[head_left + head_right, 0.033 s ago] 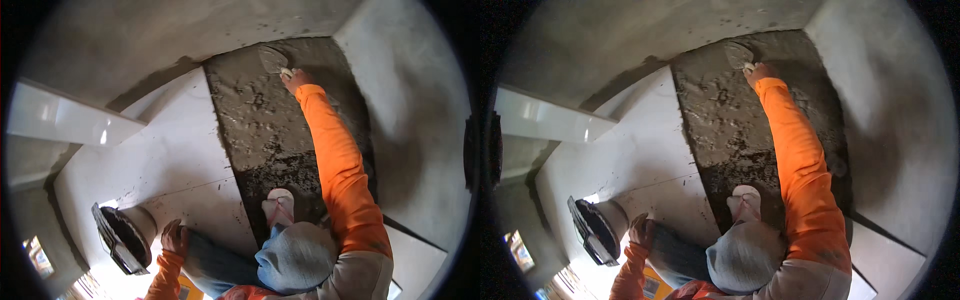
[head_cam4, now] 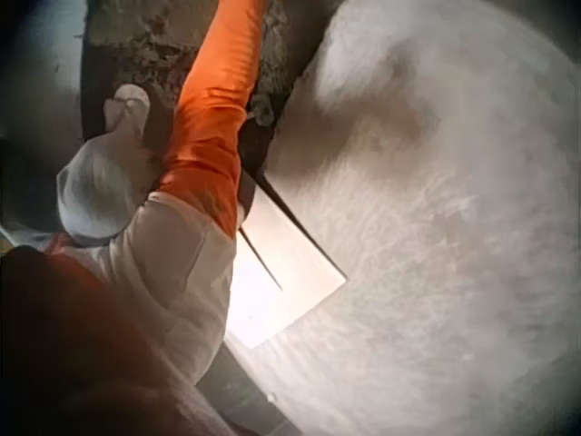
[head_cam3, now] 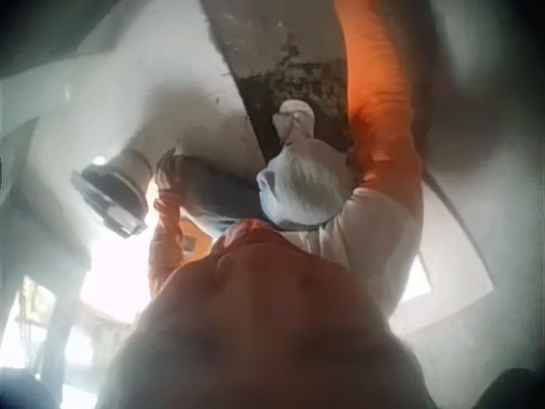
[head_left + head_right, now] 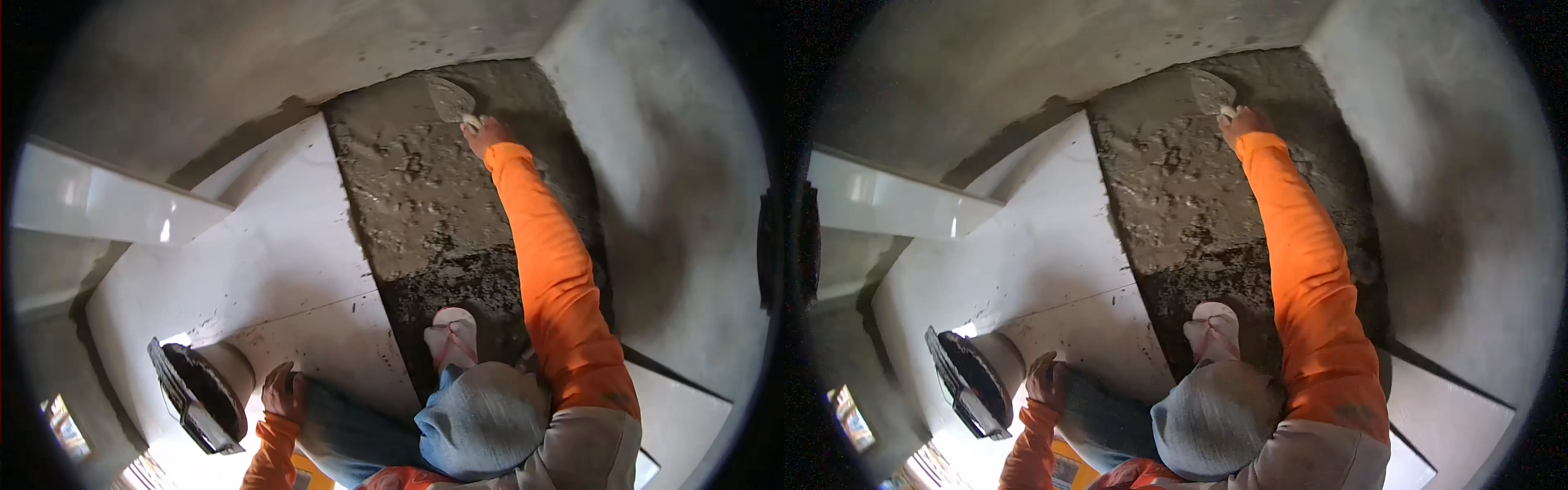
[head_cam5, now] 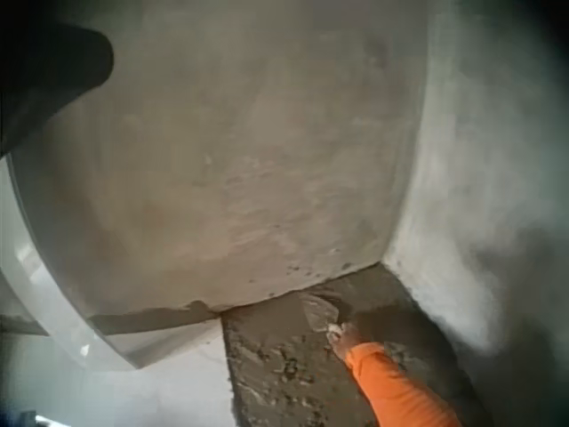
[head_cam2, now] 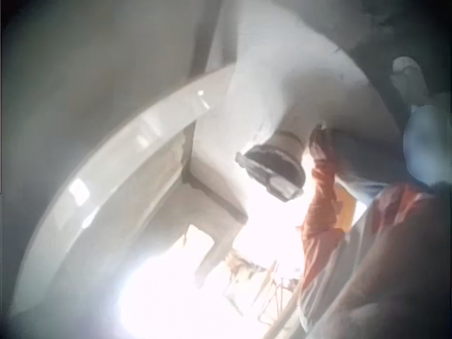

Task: The person spreads and levels wet cement on a floor section using a hand trowel and a rectangular float, while touching the edges of the installed floor tiles.

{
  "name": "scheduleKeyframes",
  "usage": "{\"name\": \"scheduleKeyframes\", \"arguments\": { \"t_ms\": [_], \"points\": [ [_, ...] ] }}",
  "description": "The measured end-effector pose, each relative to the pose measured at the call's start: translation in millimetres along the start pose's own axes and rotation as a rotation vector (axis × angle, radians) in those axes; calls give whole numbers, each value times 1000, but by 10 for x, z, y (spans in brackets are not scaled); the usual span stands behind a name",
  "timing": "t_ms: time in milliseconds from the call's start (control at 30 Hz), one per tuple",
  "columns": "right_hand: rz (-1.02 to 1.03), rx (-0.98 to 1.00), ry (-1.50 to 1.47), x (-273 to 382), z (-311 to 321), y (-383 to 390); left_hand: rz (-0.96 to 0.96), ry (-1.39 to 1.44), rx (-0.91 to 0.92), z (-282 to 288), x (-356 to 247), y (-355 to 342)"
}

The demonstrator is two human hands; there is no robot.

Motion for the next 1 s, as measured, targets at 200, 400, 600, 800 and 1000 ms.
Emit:
{"name": "scheduleKeyframes", "arguments": {
  "t_ms": [200, 400, 600, 800, 1000],
  "points": [
    [-226, -109, -67, -1010, -38, 906, -99, -4, 29, -73, -147, -62],
    [-319, -130, 25, -1368, -59, 1438, -47, -147, -19, -157, 19, 176],
    [-405, -101, -138, -1312, -26, 1923, 48, -157, -135, -237, -71, 691],
    [-489, -313, -374, -1212, -270, 2955, -340, -492, -198, -181, 89, 1629],
    [-1058, -148, -1313, -1521, -295, 4444, 39, -91, 62, 151, -311, 1902]
  ]
}}
Point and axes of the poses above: each hand's wrist, its own y-axis away from the middle knuckle, its own z-axis out of the back of the hand, x = y × z, the point moved 1 cm from there along -y, towards the middle knuckle, and after that the axes turned 2 degrees about y, right-handed, at the moved point
